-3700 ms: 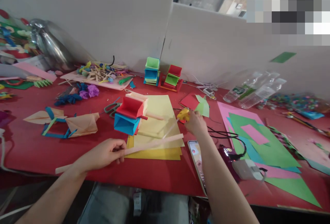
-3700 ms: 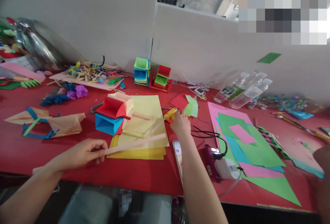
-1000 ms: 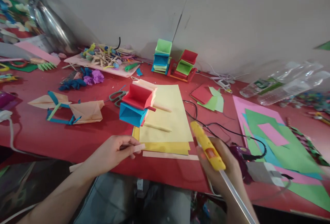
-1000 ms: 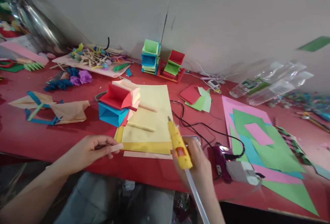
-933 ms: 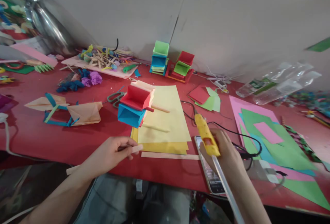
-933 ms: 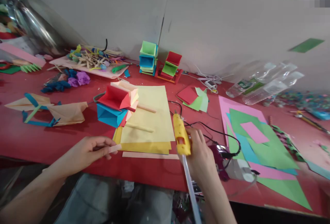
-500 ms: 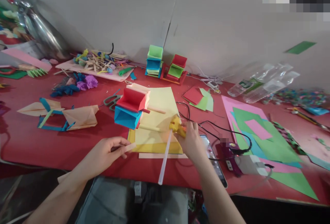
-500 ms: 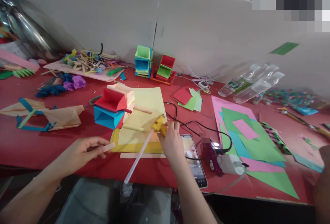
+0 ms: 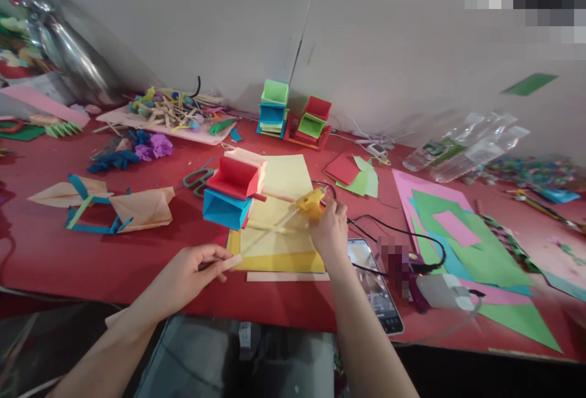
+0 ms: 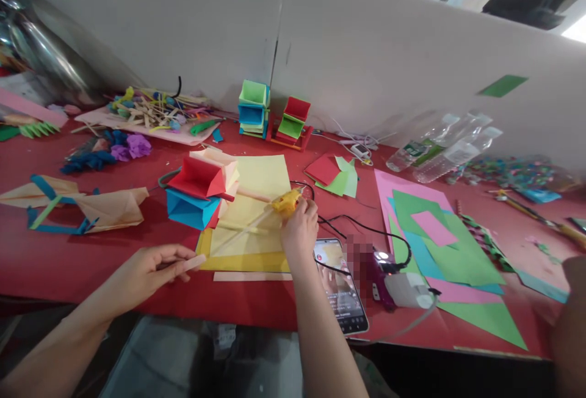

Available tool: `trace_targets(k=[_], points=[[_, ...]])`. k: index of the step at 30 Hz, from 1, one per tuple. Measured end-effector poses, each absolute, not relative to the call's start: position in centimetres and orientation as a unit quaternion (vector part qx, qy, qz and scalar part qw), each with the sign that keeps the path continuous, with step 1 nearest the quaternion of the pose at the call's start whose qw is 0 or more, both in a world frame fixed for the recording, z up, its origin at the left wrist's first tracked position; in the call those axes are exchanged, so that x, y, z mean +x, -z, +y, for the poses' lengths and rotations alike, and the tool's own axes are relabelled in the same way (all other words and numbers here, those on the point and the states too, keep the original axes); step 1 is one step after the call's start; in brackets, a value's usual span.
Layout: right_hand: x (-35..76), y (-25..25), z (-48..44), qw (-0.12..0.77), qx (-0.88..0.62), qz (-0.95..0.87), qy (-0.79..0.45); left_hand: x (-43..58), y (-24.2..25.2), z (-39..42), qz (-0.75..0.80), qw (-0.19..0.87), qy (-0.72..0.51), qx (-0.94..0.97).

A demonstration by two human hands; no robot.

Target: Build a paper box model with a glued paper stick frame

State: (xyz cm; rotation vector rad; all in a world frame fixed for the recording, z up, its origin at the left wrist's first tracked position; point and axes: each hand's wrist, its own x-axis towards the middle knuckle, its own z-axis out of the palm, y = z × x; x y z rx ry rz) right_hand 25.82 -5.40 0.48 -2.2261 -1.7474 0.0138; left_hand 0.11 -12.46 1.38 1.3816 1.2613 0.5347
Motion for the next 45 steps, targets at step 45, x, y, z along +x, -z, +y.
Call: trace_targets(k=[45], points=[[23.5, -2.8, -13.8, 0.218, -0.490, -0.815, -0.218, 1.2, -4.0, -12.3, 0.509, 0.511, -0.099, 0.685]])
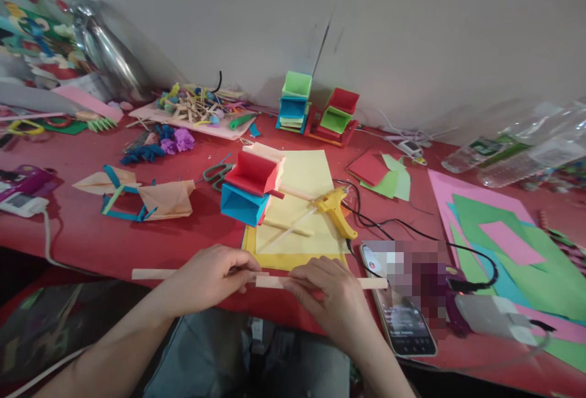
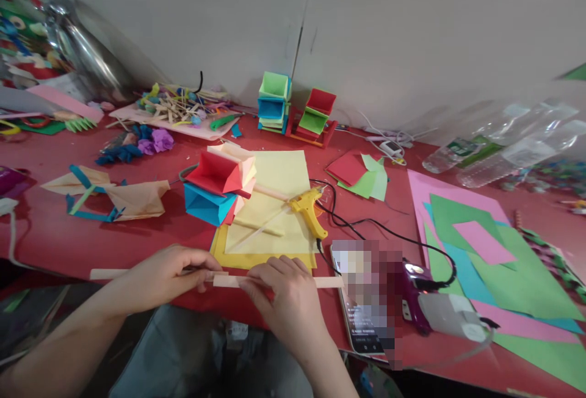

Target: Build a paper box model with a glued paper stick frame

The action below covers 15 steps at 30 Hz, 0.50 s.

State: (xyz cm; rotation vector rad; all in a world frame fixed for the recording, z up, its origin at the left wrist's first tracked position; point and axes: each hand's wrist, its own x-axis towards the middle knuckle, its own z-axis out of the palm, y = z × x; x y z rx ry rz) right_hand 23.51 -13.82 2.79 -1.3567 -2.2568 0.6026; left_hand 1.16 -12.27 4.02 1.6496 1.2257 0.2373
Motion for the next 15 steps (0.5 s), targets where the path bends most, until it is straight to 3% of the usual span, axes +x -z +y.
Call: trace_targets(k=[15], points=[[23.12, -2.22, -13.81, 0.218, -0.496, -0.821, -0.179, 1.37, -3.64, -12.22, 0.515, 0.510, -0.101, 0.682]])
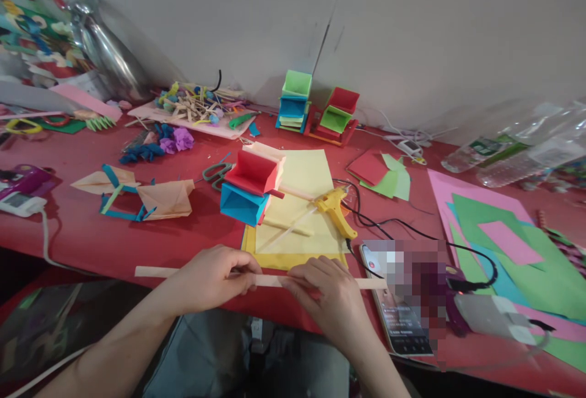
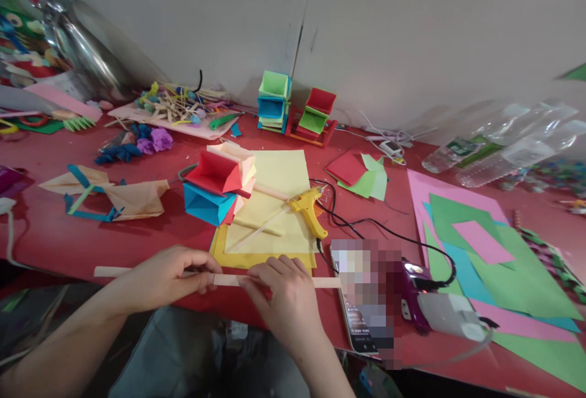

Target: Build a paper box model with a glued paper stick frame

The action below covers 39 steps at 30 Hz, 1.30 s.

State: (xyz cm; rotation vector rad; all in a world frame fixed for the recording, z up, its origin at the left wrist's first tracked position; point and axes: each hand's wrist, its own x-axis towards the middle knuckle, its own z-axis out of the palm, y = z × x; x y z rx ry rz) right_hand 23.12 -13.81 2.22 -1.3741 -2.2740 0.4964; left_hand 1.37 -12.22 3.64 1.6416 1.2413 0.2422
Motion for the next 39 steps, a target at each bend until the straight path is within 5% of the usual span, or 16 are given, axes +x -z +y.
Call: trace_targets(k=[24, 39], points=[[20.9, -3.0, -14.2, 0.202, -0.453, -0.845, -0.201, 2.6, -3.9, -13.4, 0.538, 0.381, -0.115, 0.743], [20.7, -3.1, -13.4, 0.162, -0.436, -0.864, -0.191, 3.0, -3.4, -13.6, 0.534, 0.396, -0.100, 0.740]])
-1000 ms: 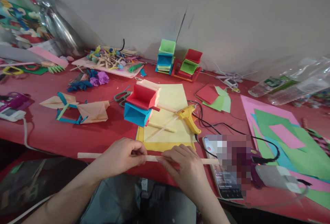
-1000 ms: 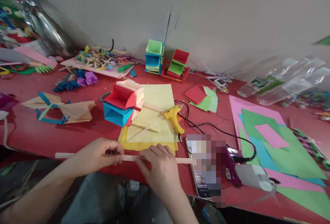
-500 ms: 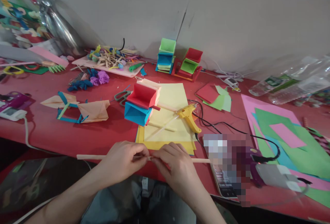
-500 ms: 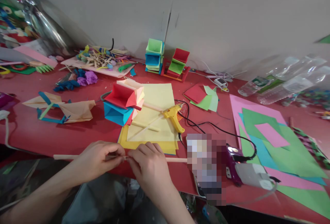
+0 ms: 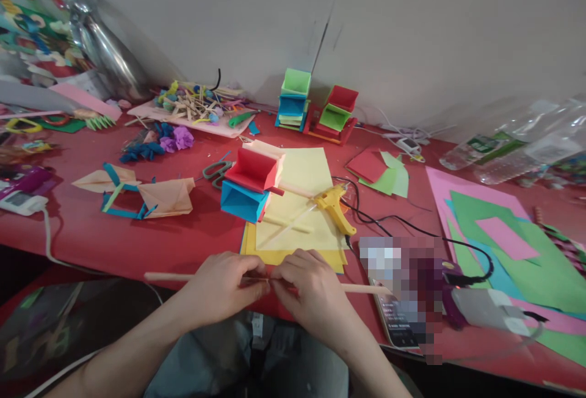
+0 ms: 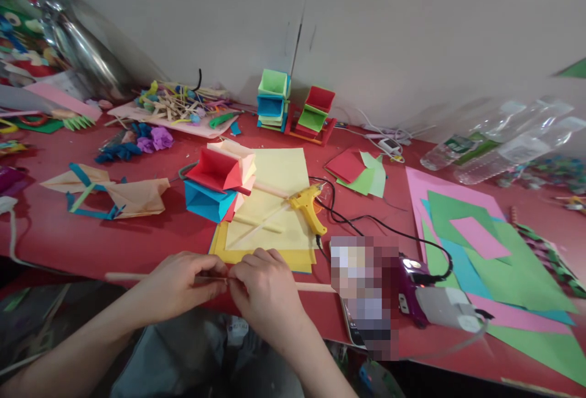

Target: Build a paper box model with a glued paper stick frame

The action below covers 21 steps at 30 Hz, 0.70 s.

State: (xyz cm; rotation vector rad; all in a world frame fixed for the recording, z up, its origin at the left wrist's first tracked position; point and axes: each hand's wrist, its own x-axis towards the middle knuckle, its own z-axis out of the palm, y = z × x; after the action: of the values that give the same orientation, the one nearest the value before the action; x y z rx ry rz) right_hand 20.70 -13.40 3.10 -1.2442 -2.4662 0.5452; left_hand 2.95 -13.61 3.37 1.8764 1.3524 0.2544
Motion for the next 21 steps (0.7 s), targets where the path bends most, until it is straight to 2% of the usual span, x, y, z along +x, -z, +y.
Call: trace_targets(k=[4, 9, 12, 17, 21], points=[[20.5, -3.7, -13.3, 0.203, -0.440, -0.859, -0.165, 2.9, -2.9, -13.4, 0.531, 0.421, -0.134, 0.723], [20.8, -4.5, -15.0, 0.410, -0.468, -0.774, -0.120, 2.2, -2.2, -12.8, 0.496, 0.585, -0.255, 0.589], [20.4, -3.3, -16.1, 0.410, -0.503, -0.727, -0.225, 2.1, -2.2, -12.6, 0.487, 0.624, -0.289, 0.538], [18.8, -0.9, -16.5, 0.401, -0.542, -0.606, -0.422, 2.8, -2.5, -12.8, 0.488, 0.615, -0.299, 0.542], [18.4, -0.6, -16.2, 0.425, -0.542, -0.571, -0.447, 3.2, -2.6, -13.1, 0.488, 0.589, -0.309, 0.566]])
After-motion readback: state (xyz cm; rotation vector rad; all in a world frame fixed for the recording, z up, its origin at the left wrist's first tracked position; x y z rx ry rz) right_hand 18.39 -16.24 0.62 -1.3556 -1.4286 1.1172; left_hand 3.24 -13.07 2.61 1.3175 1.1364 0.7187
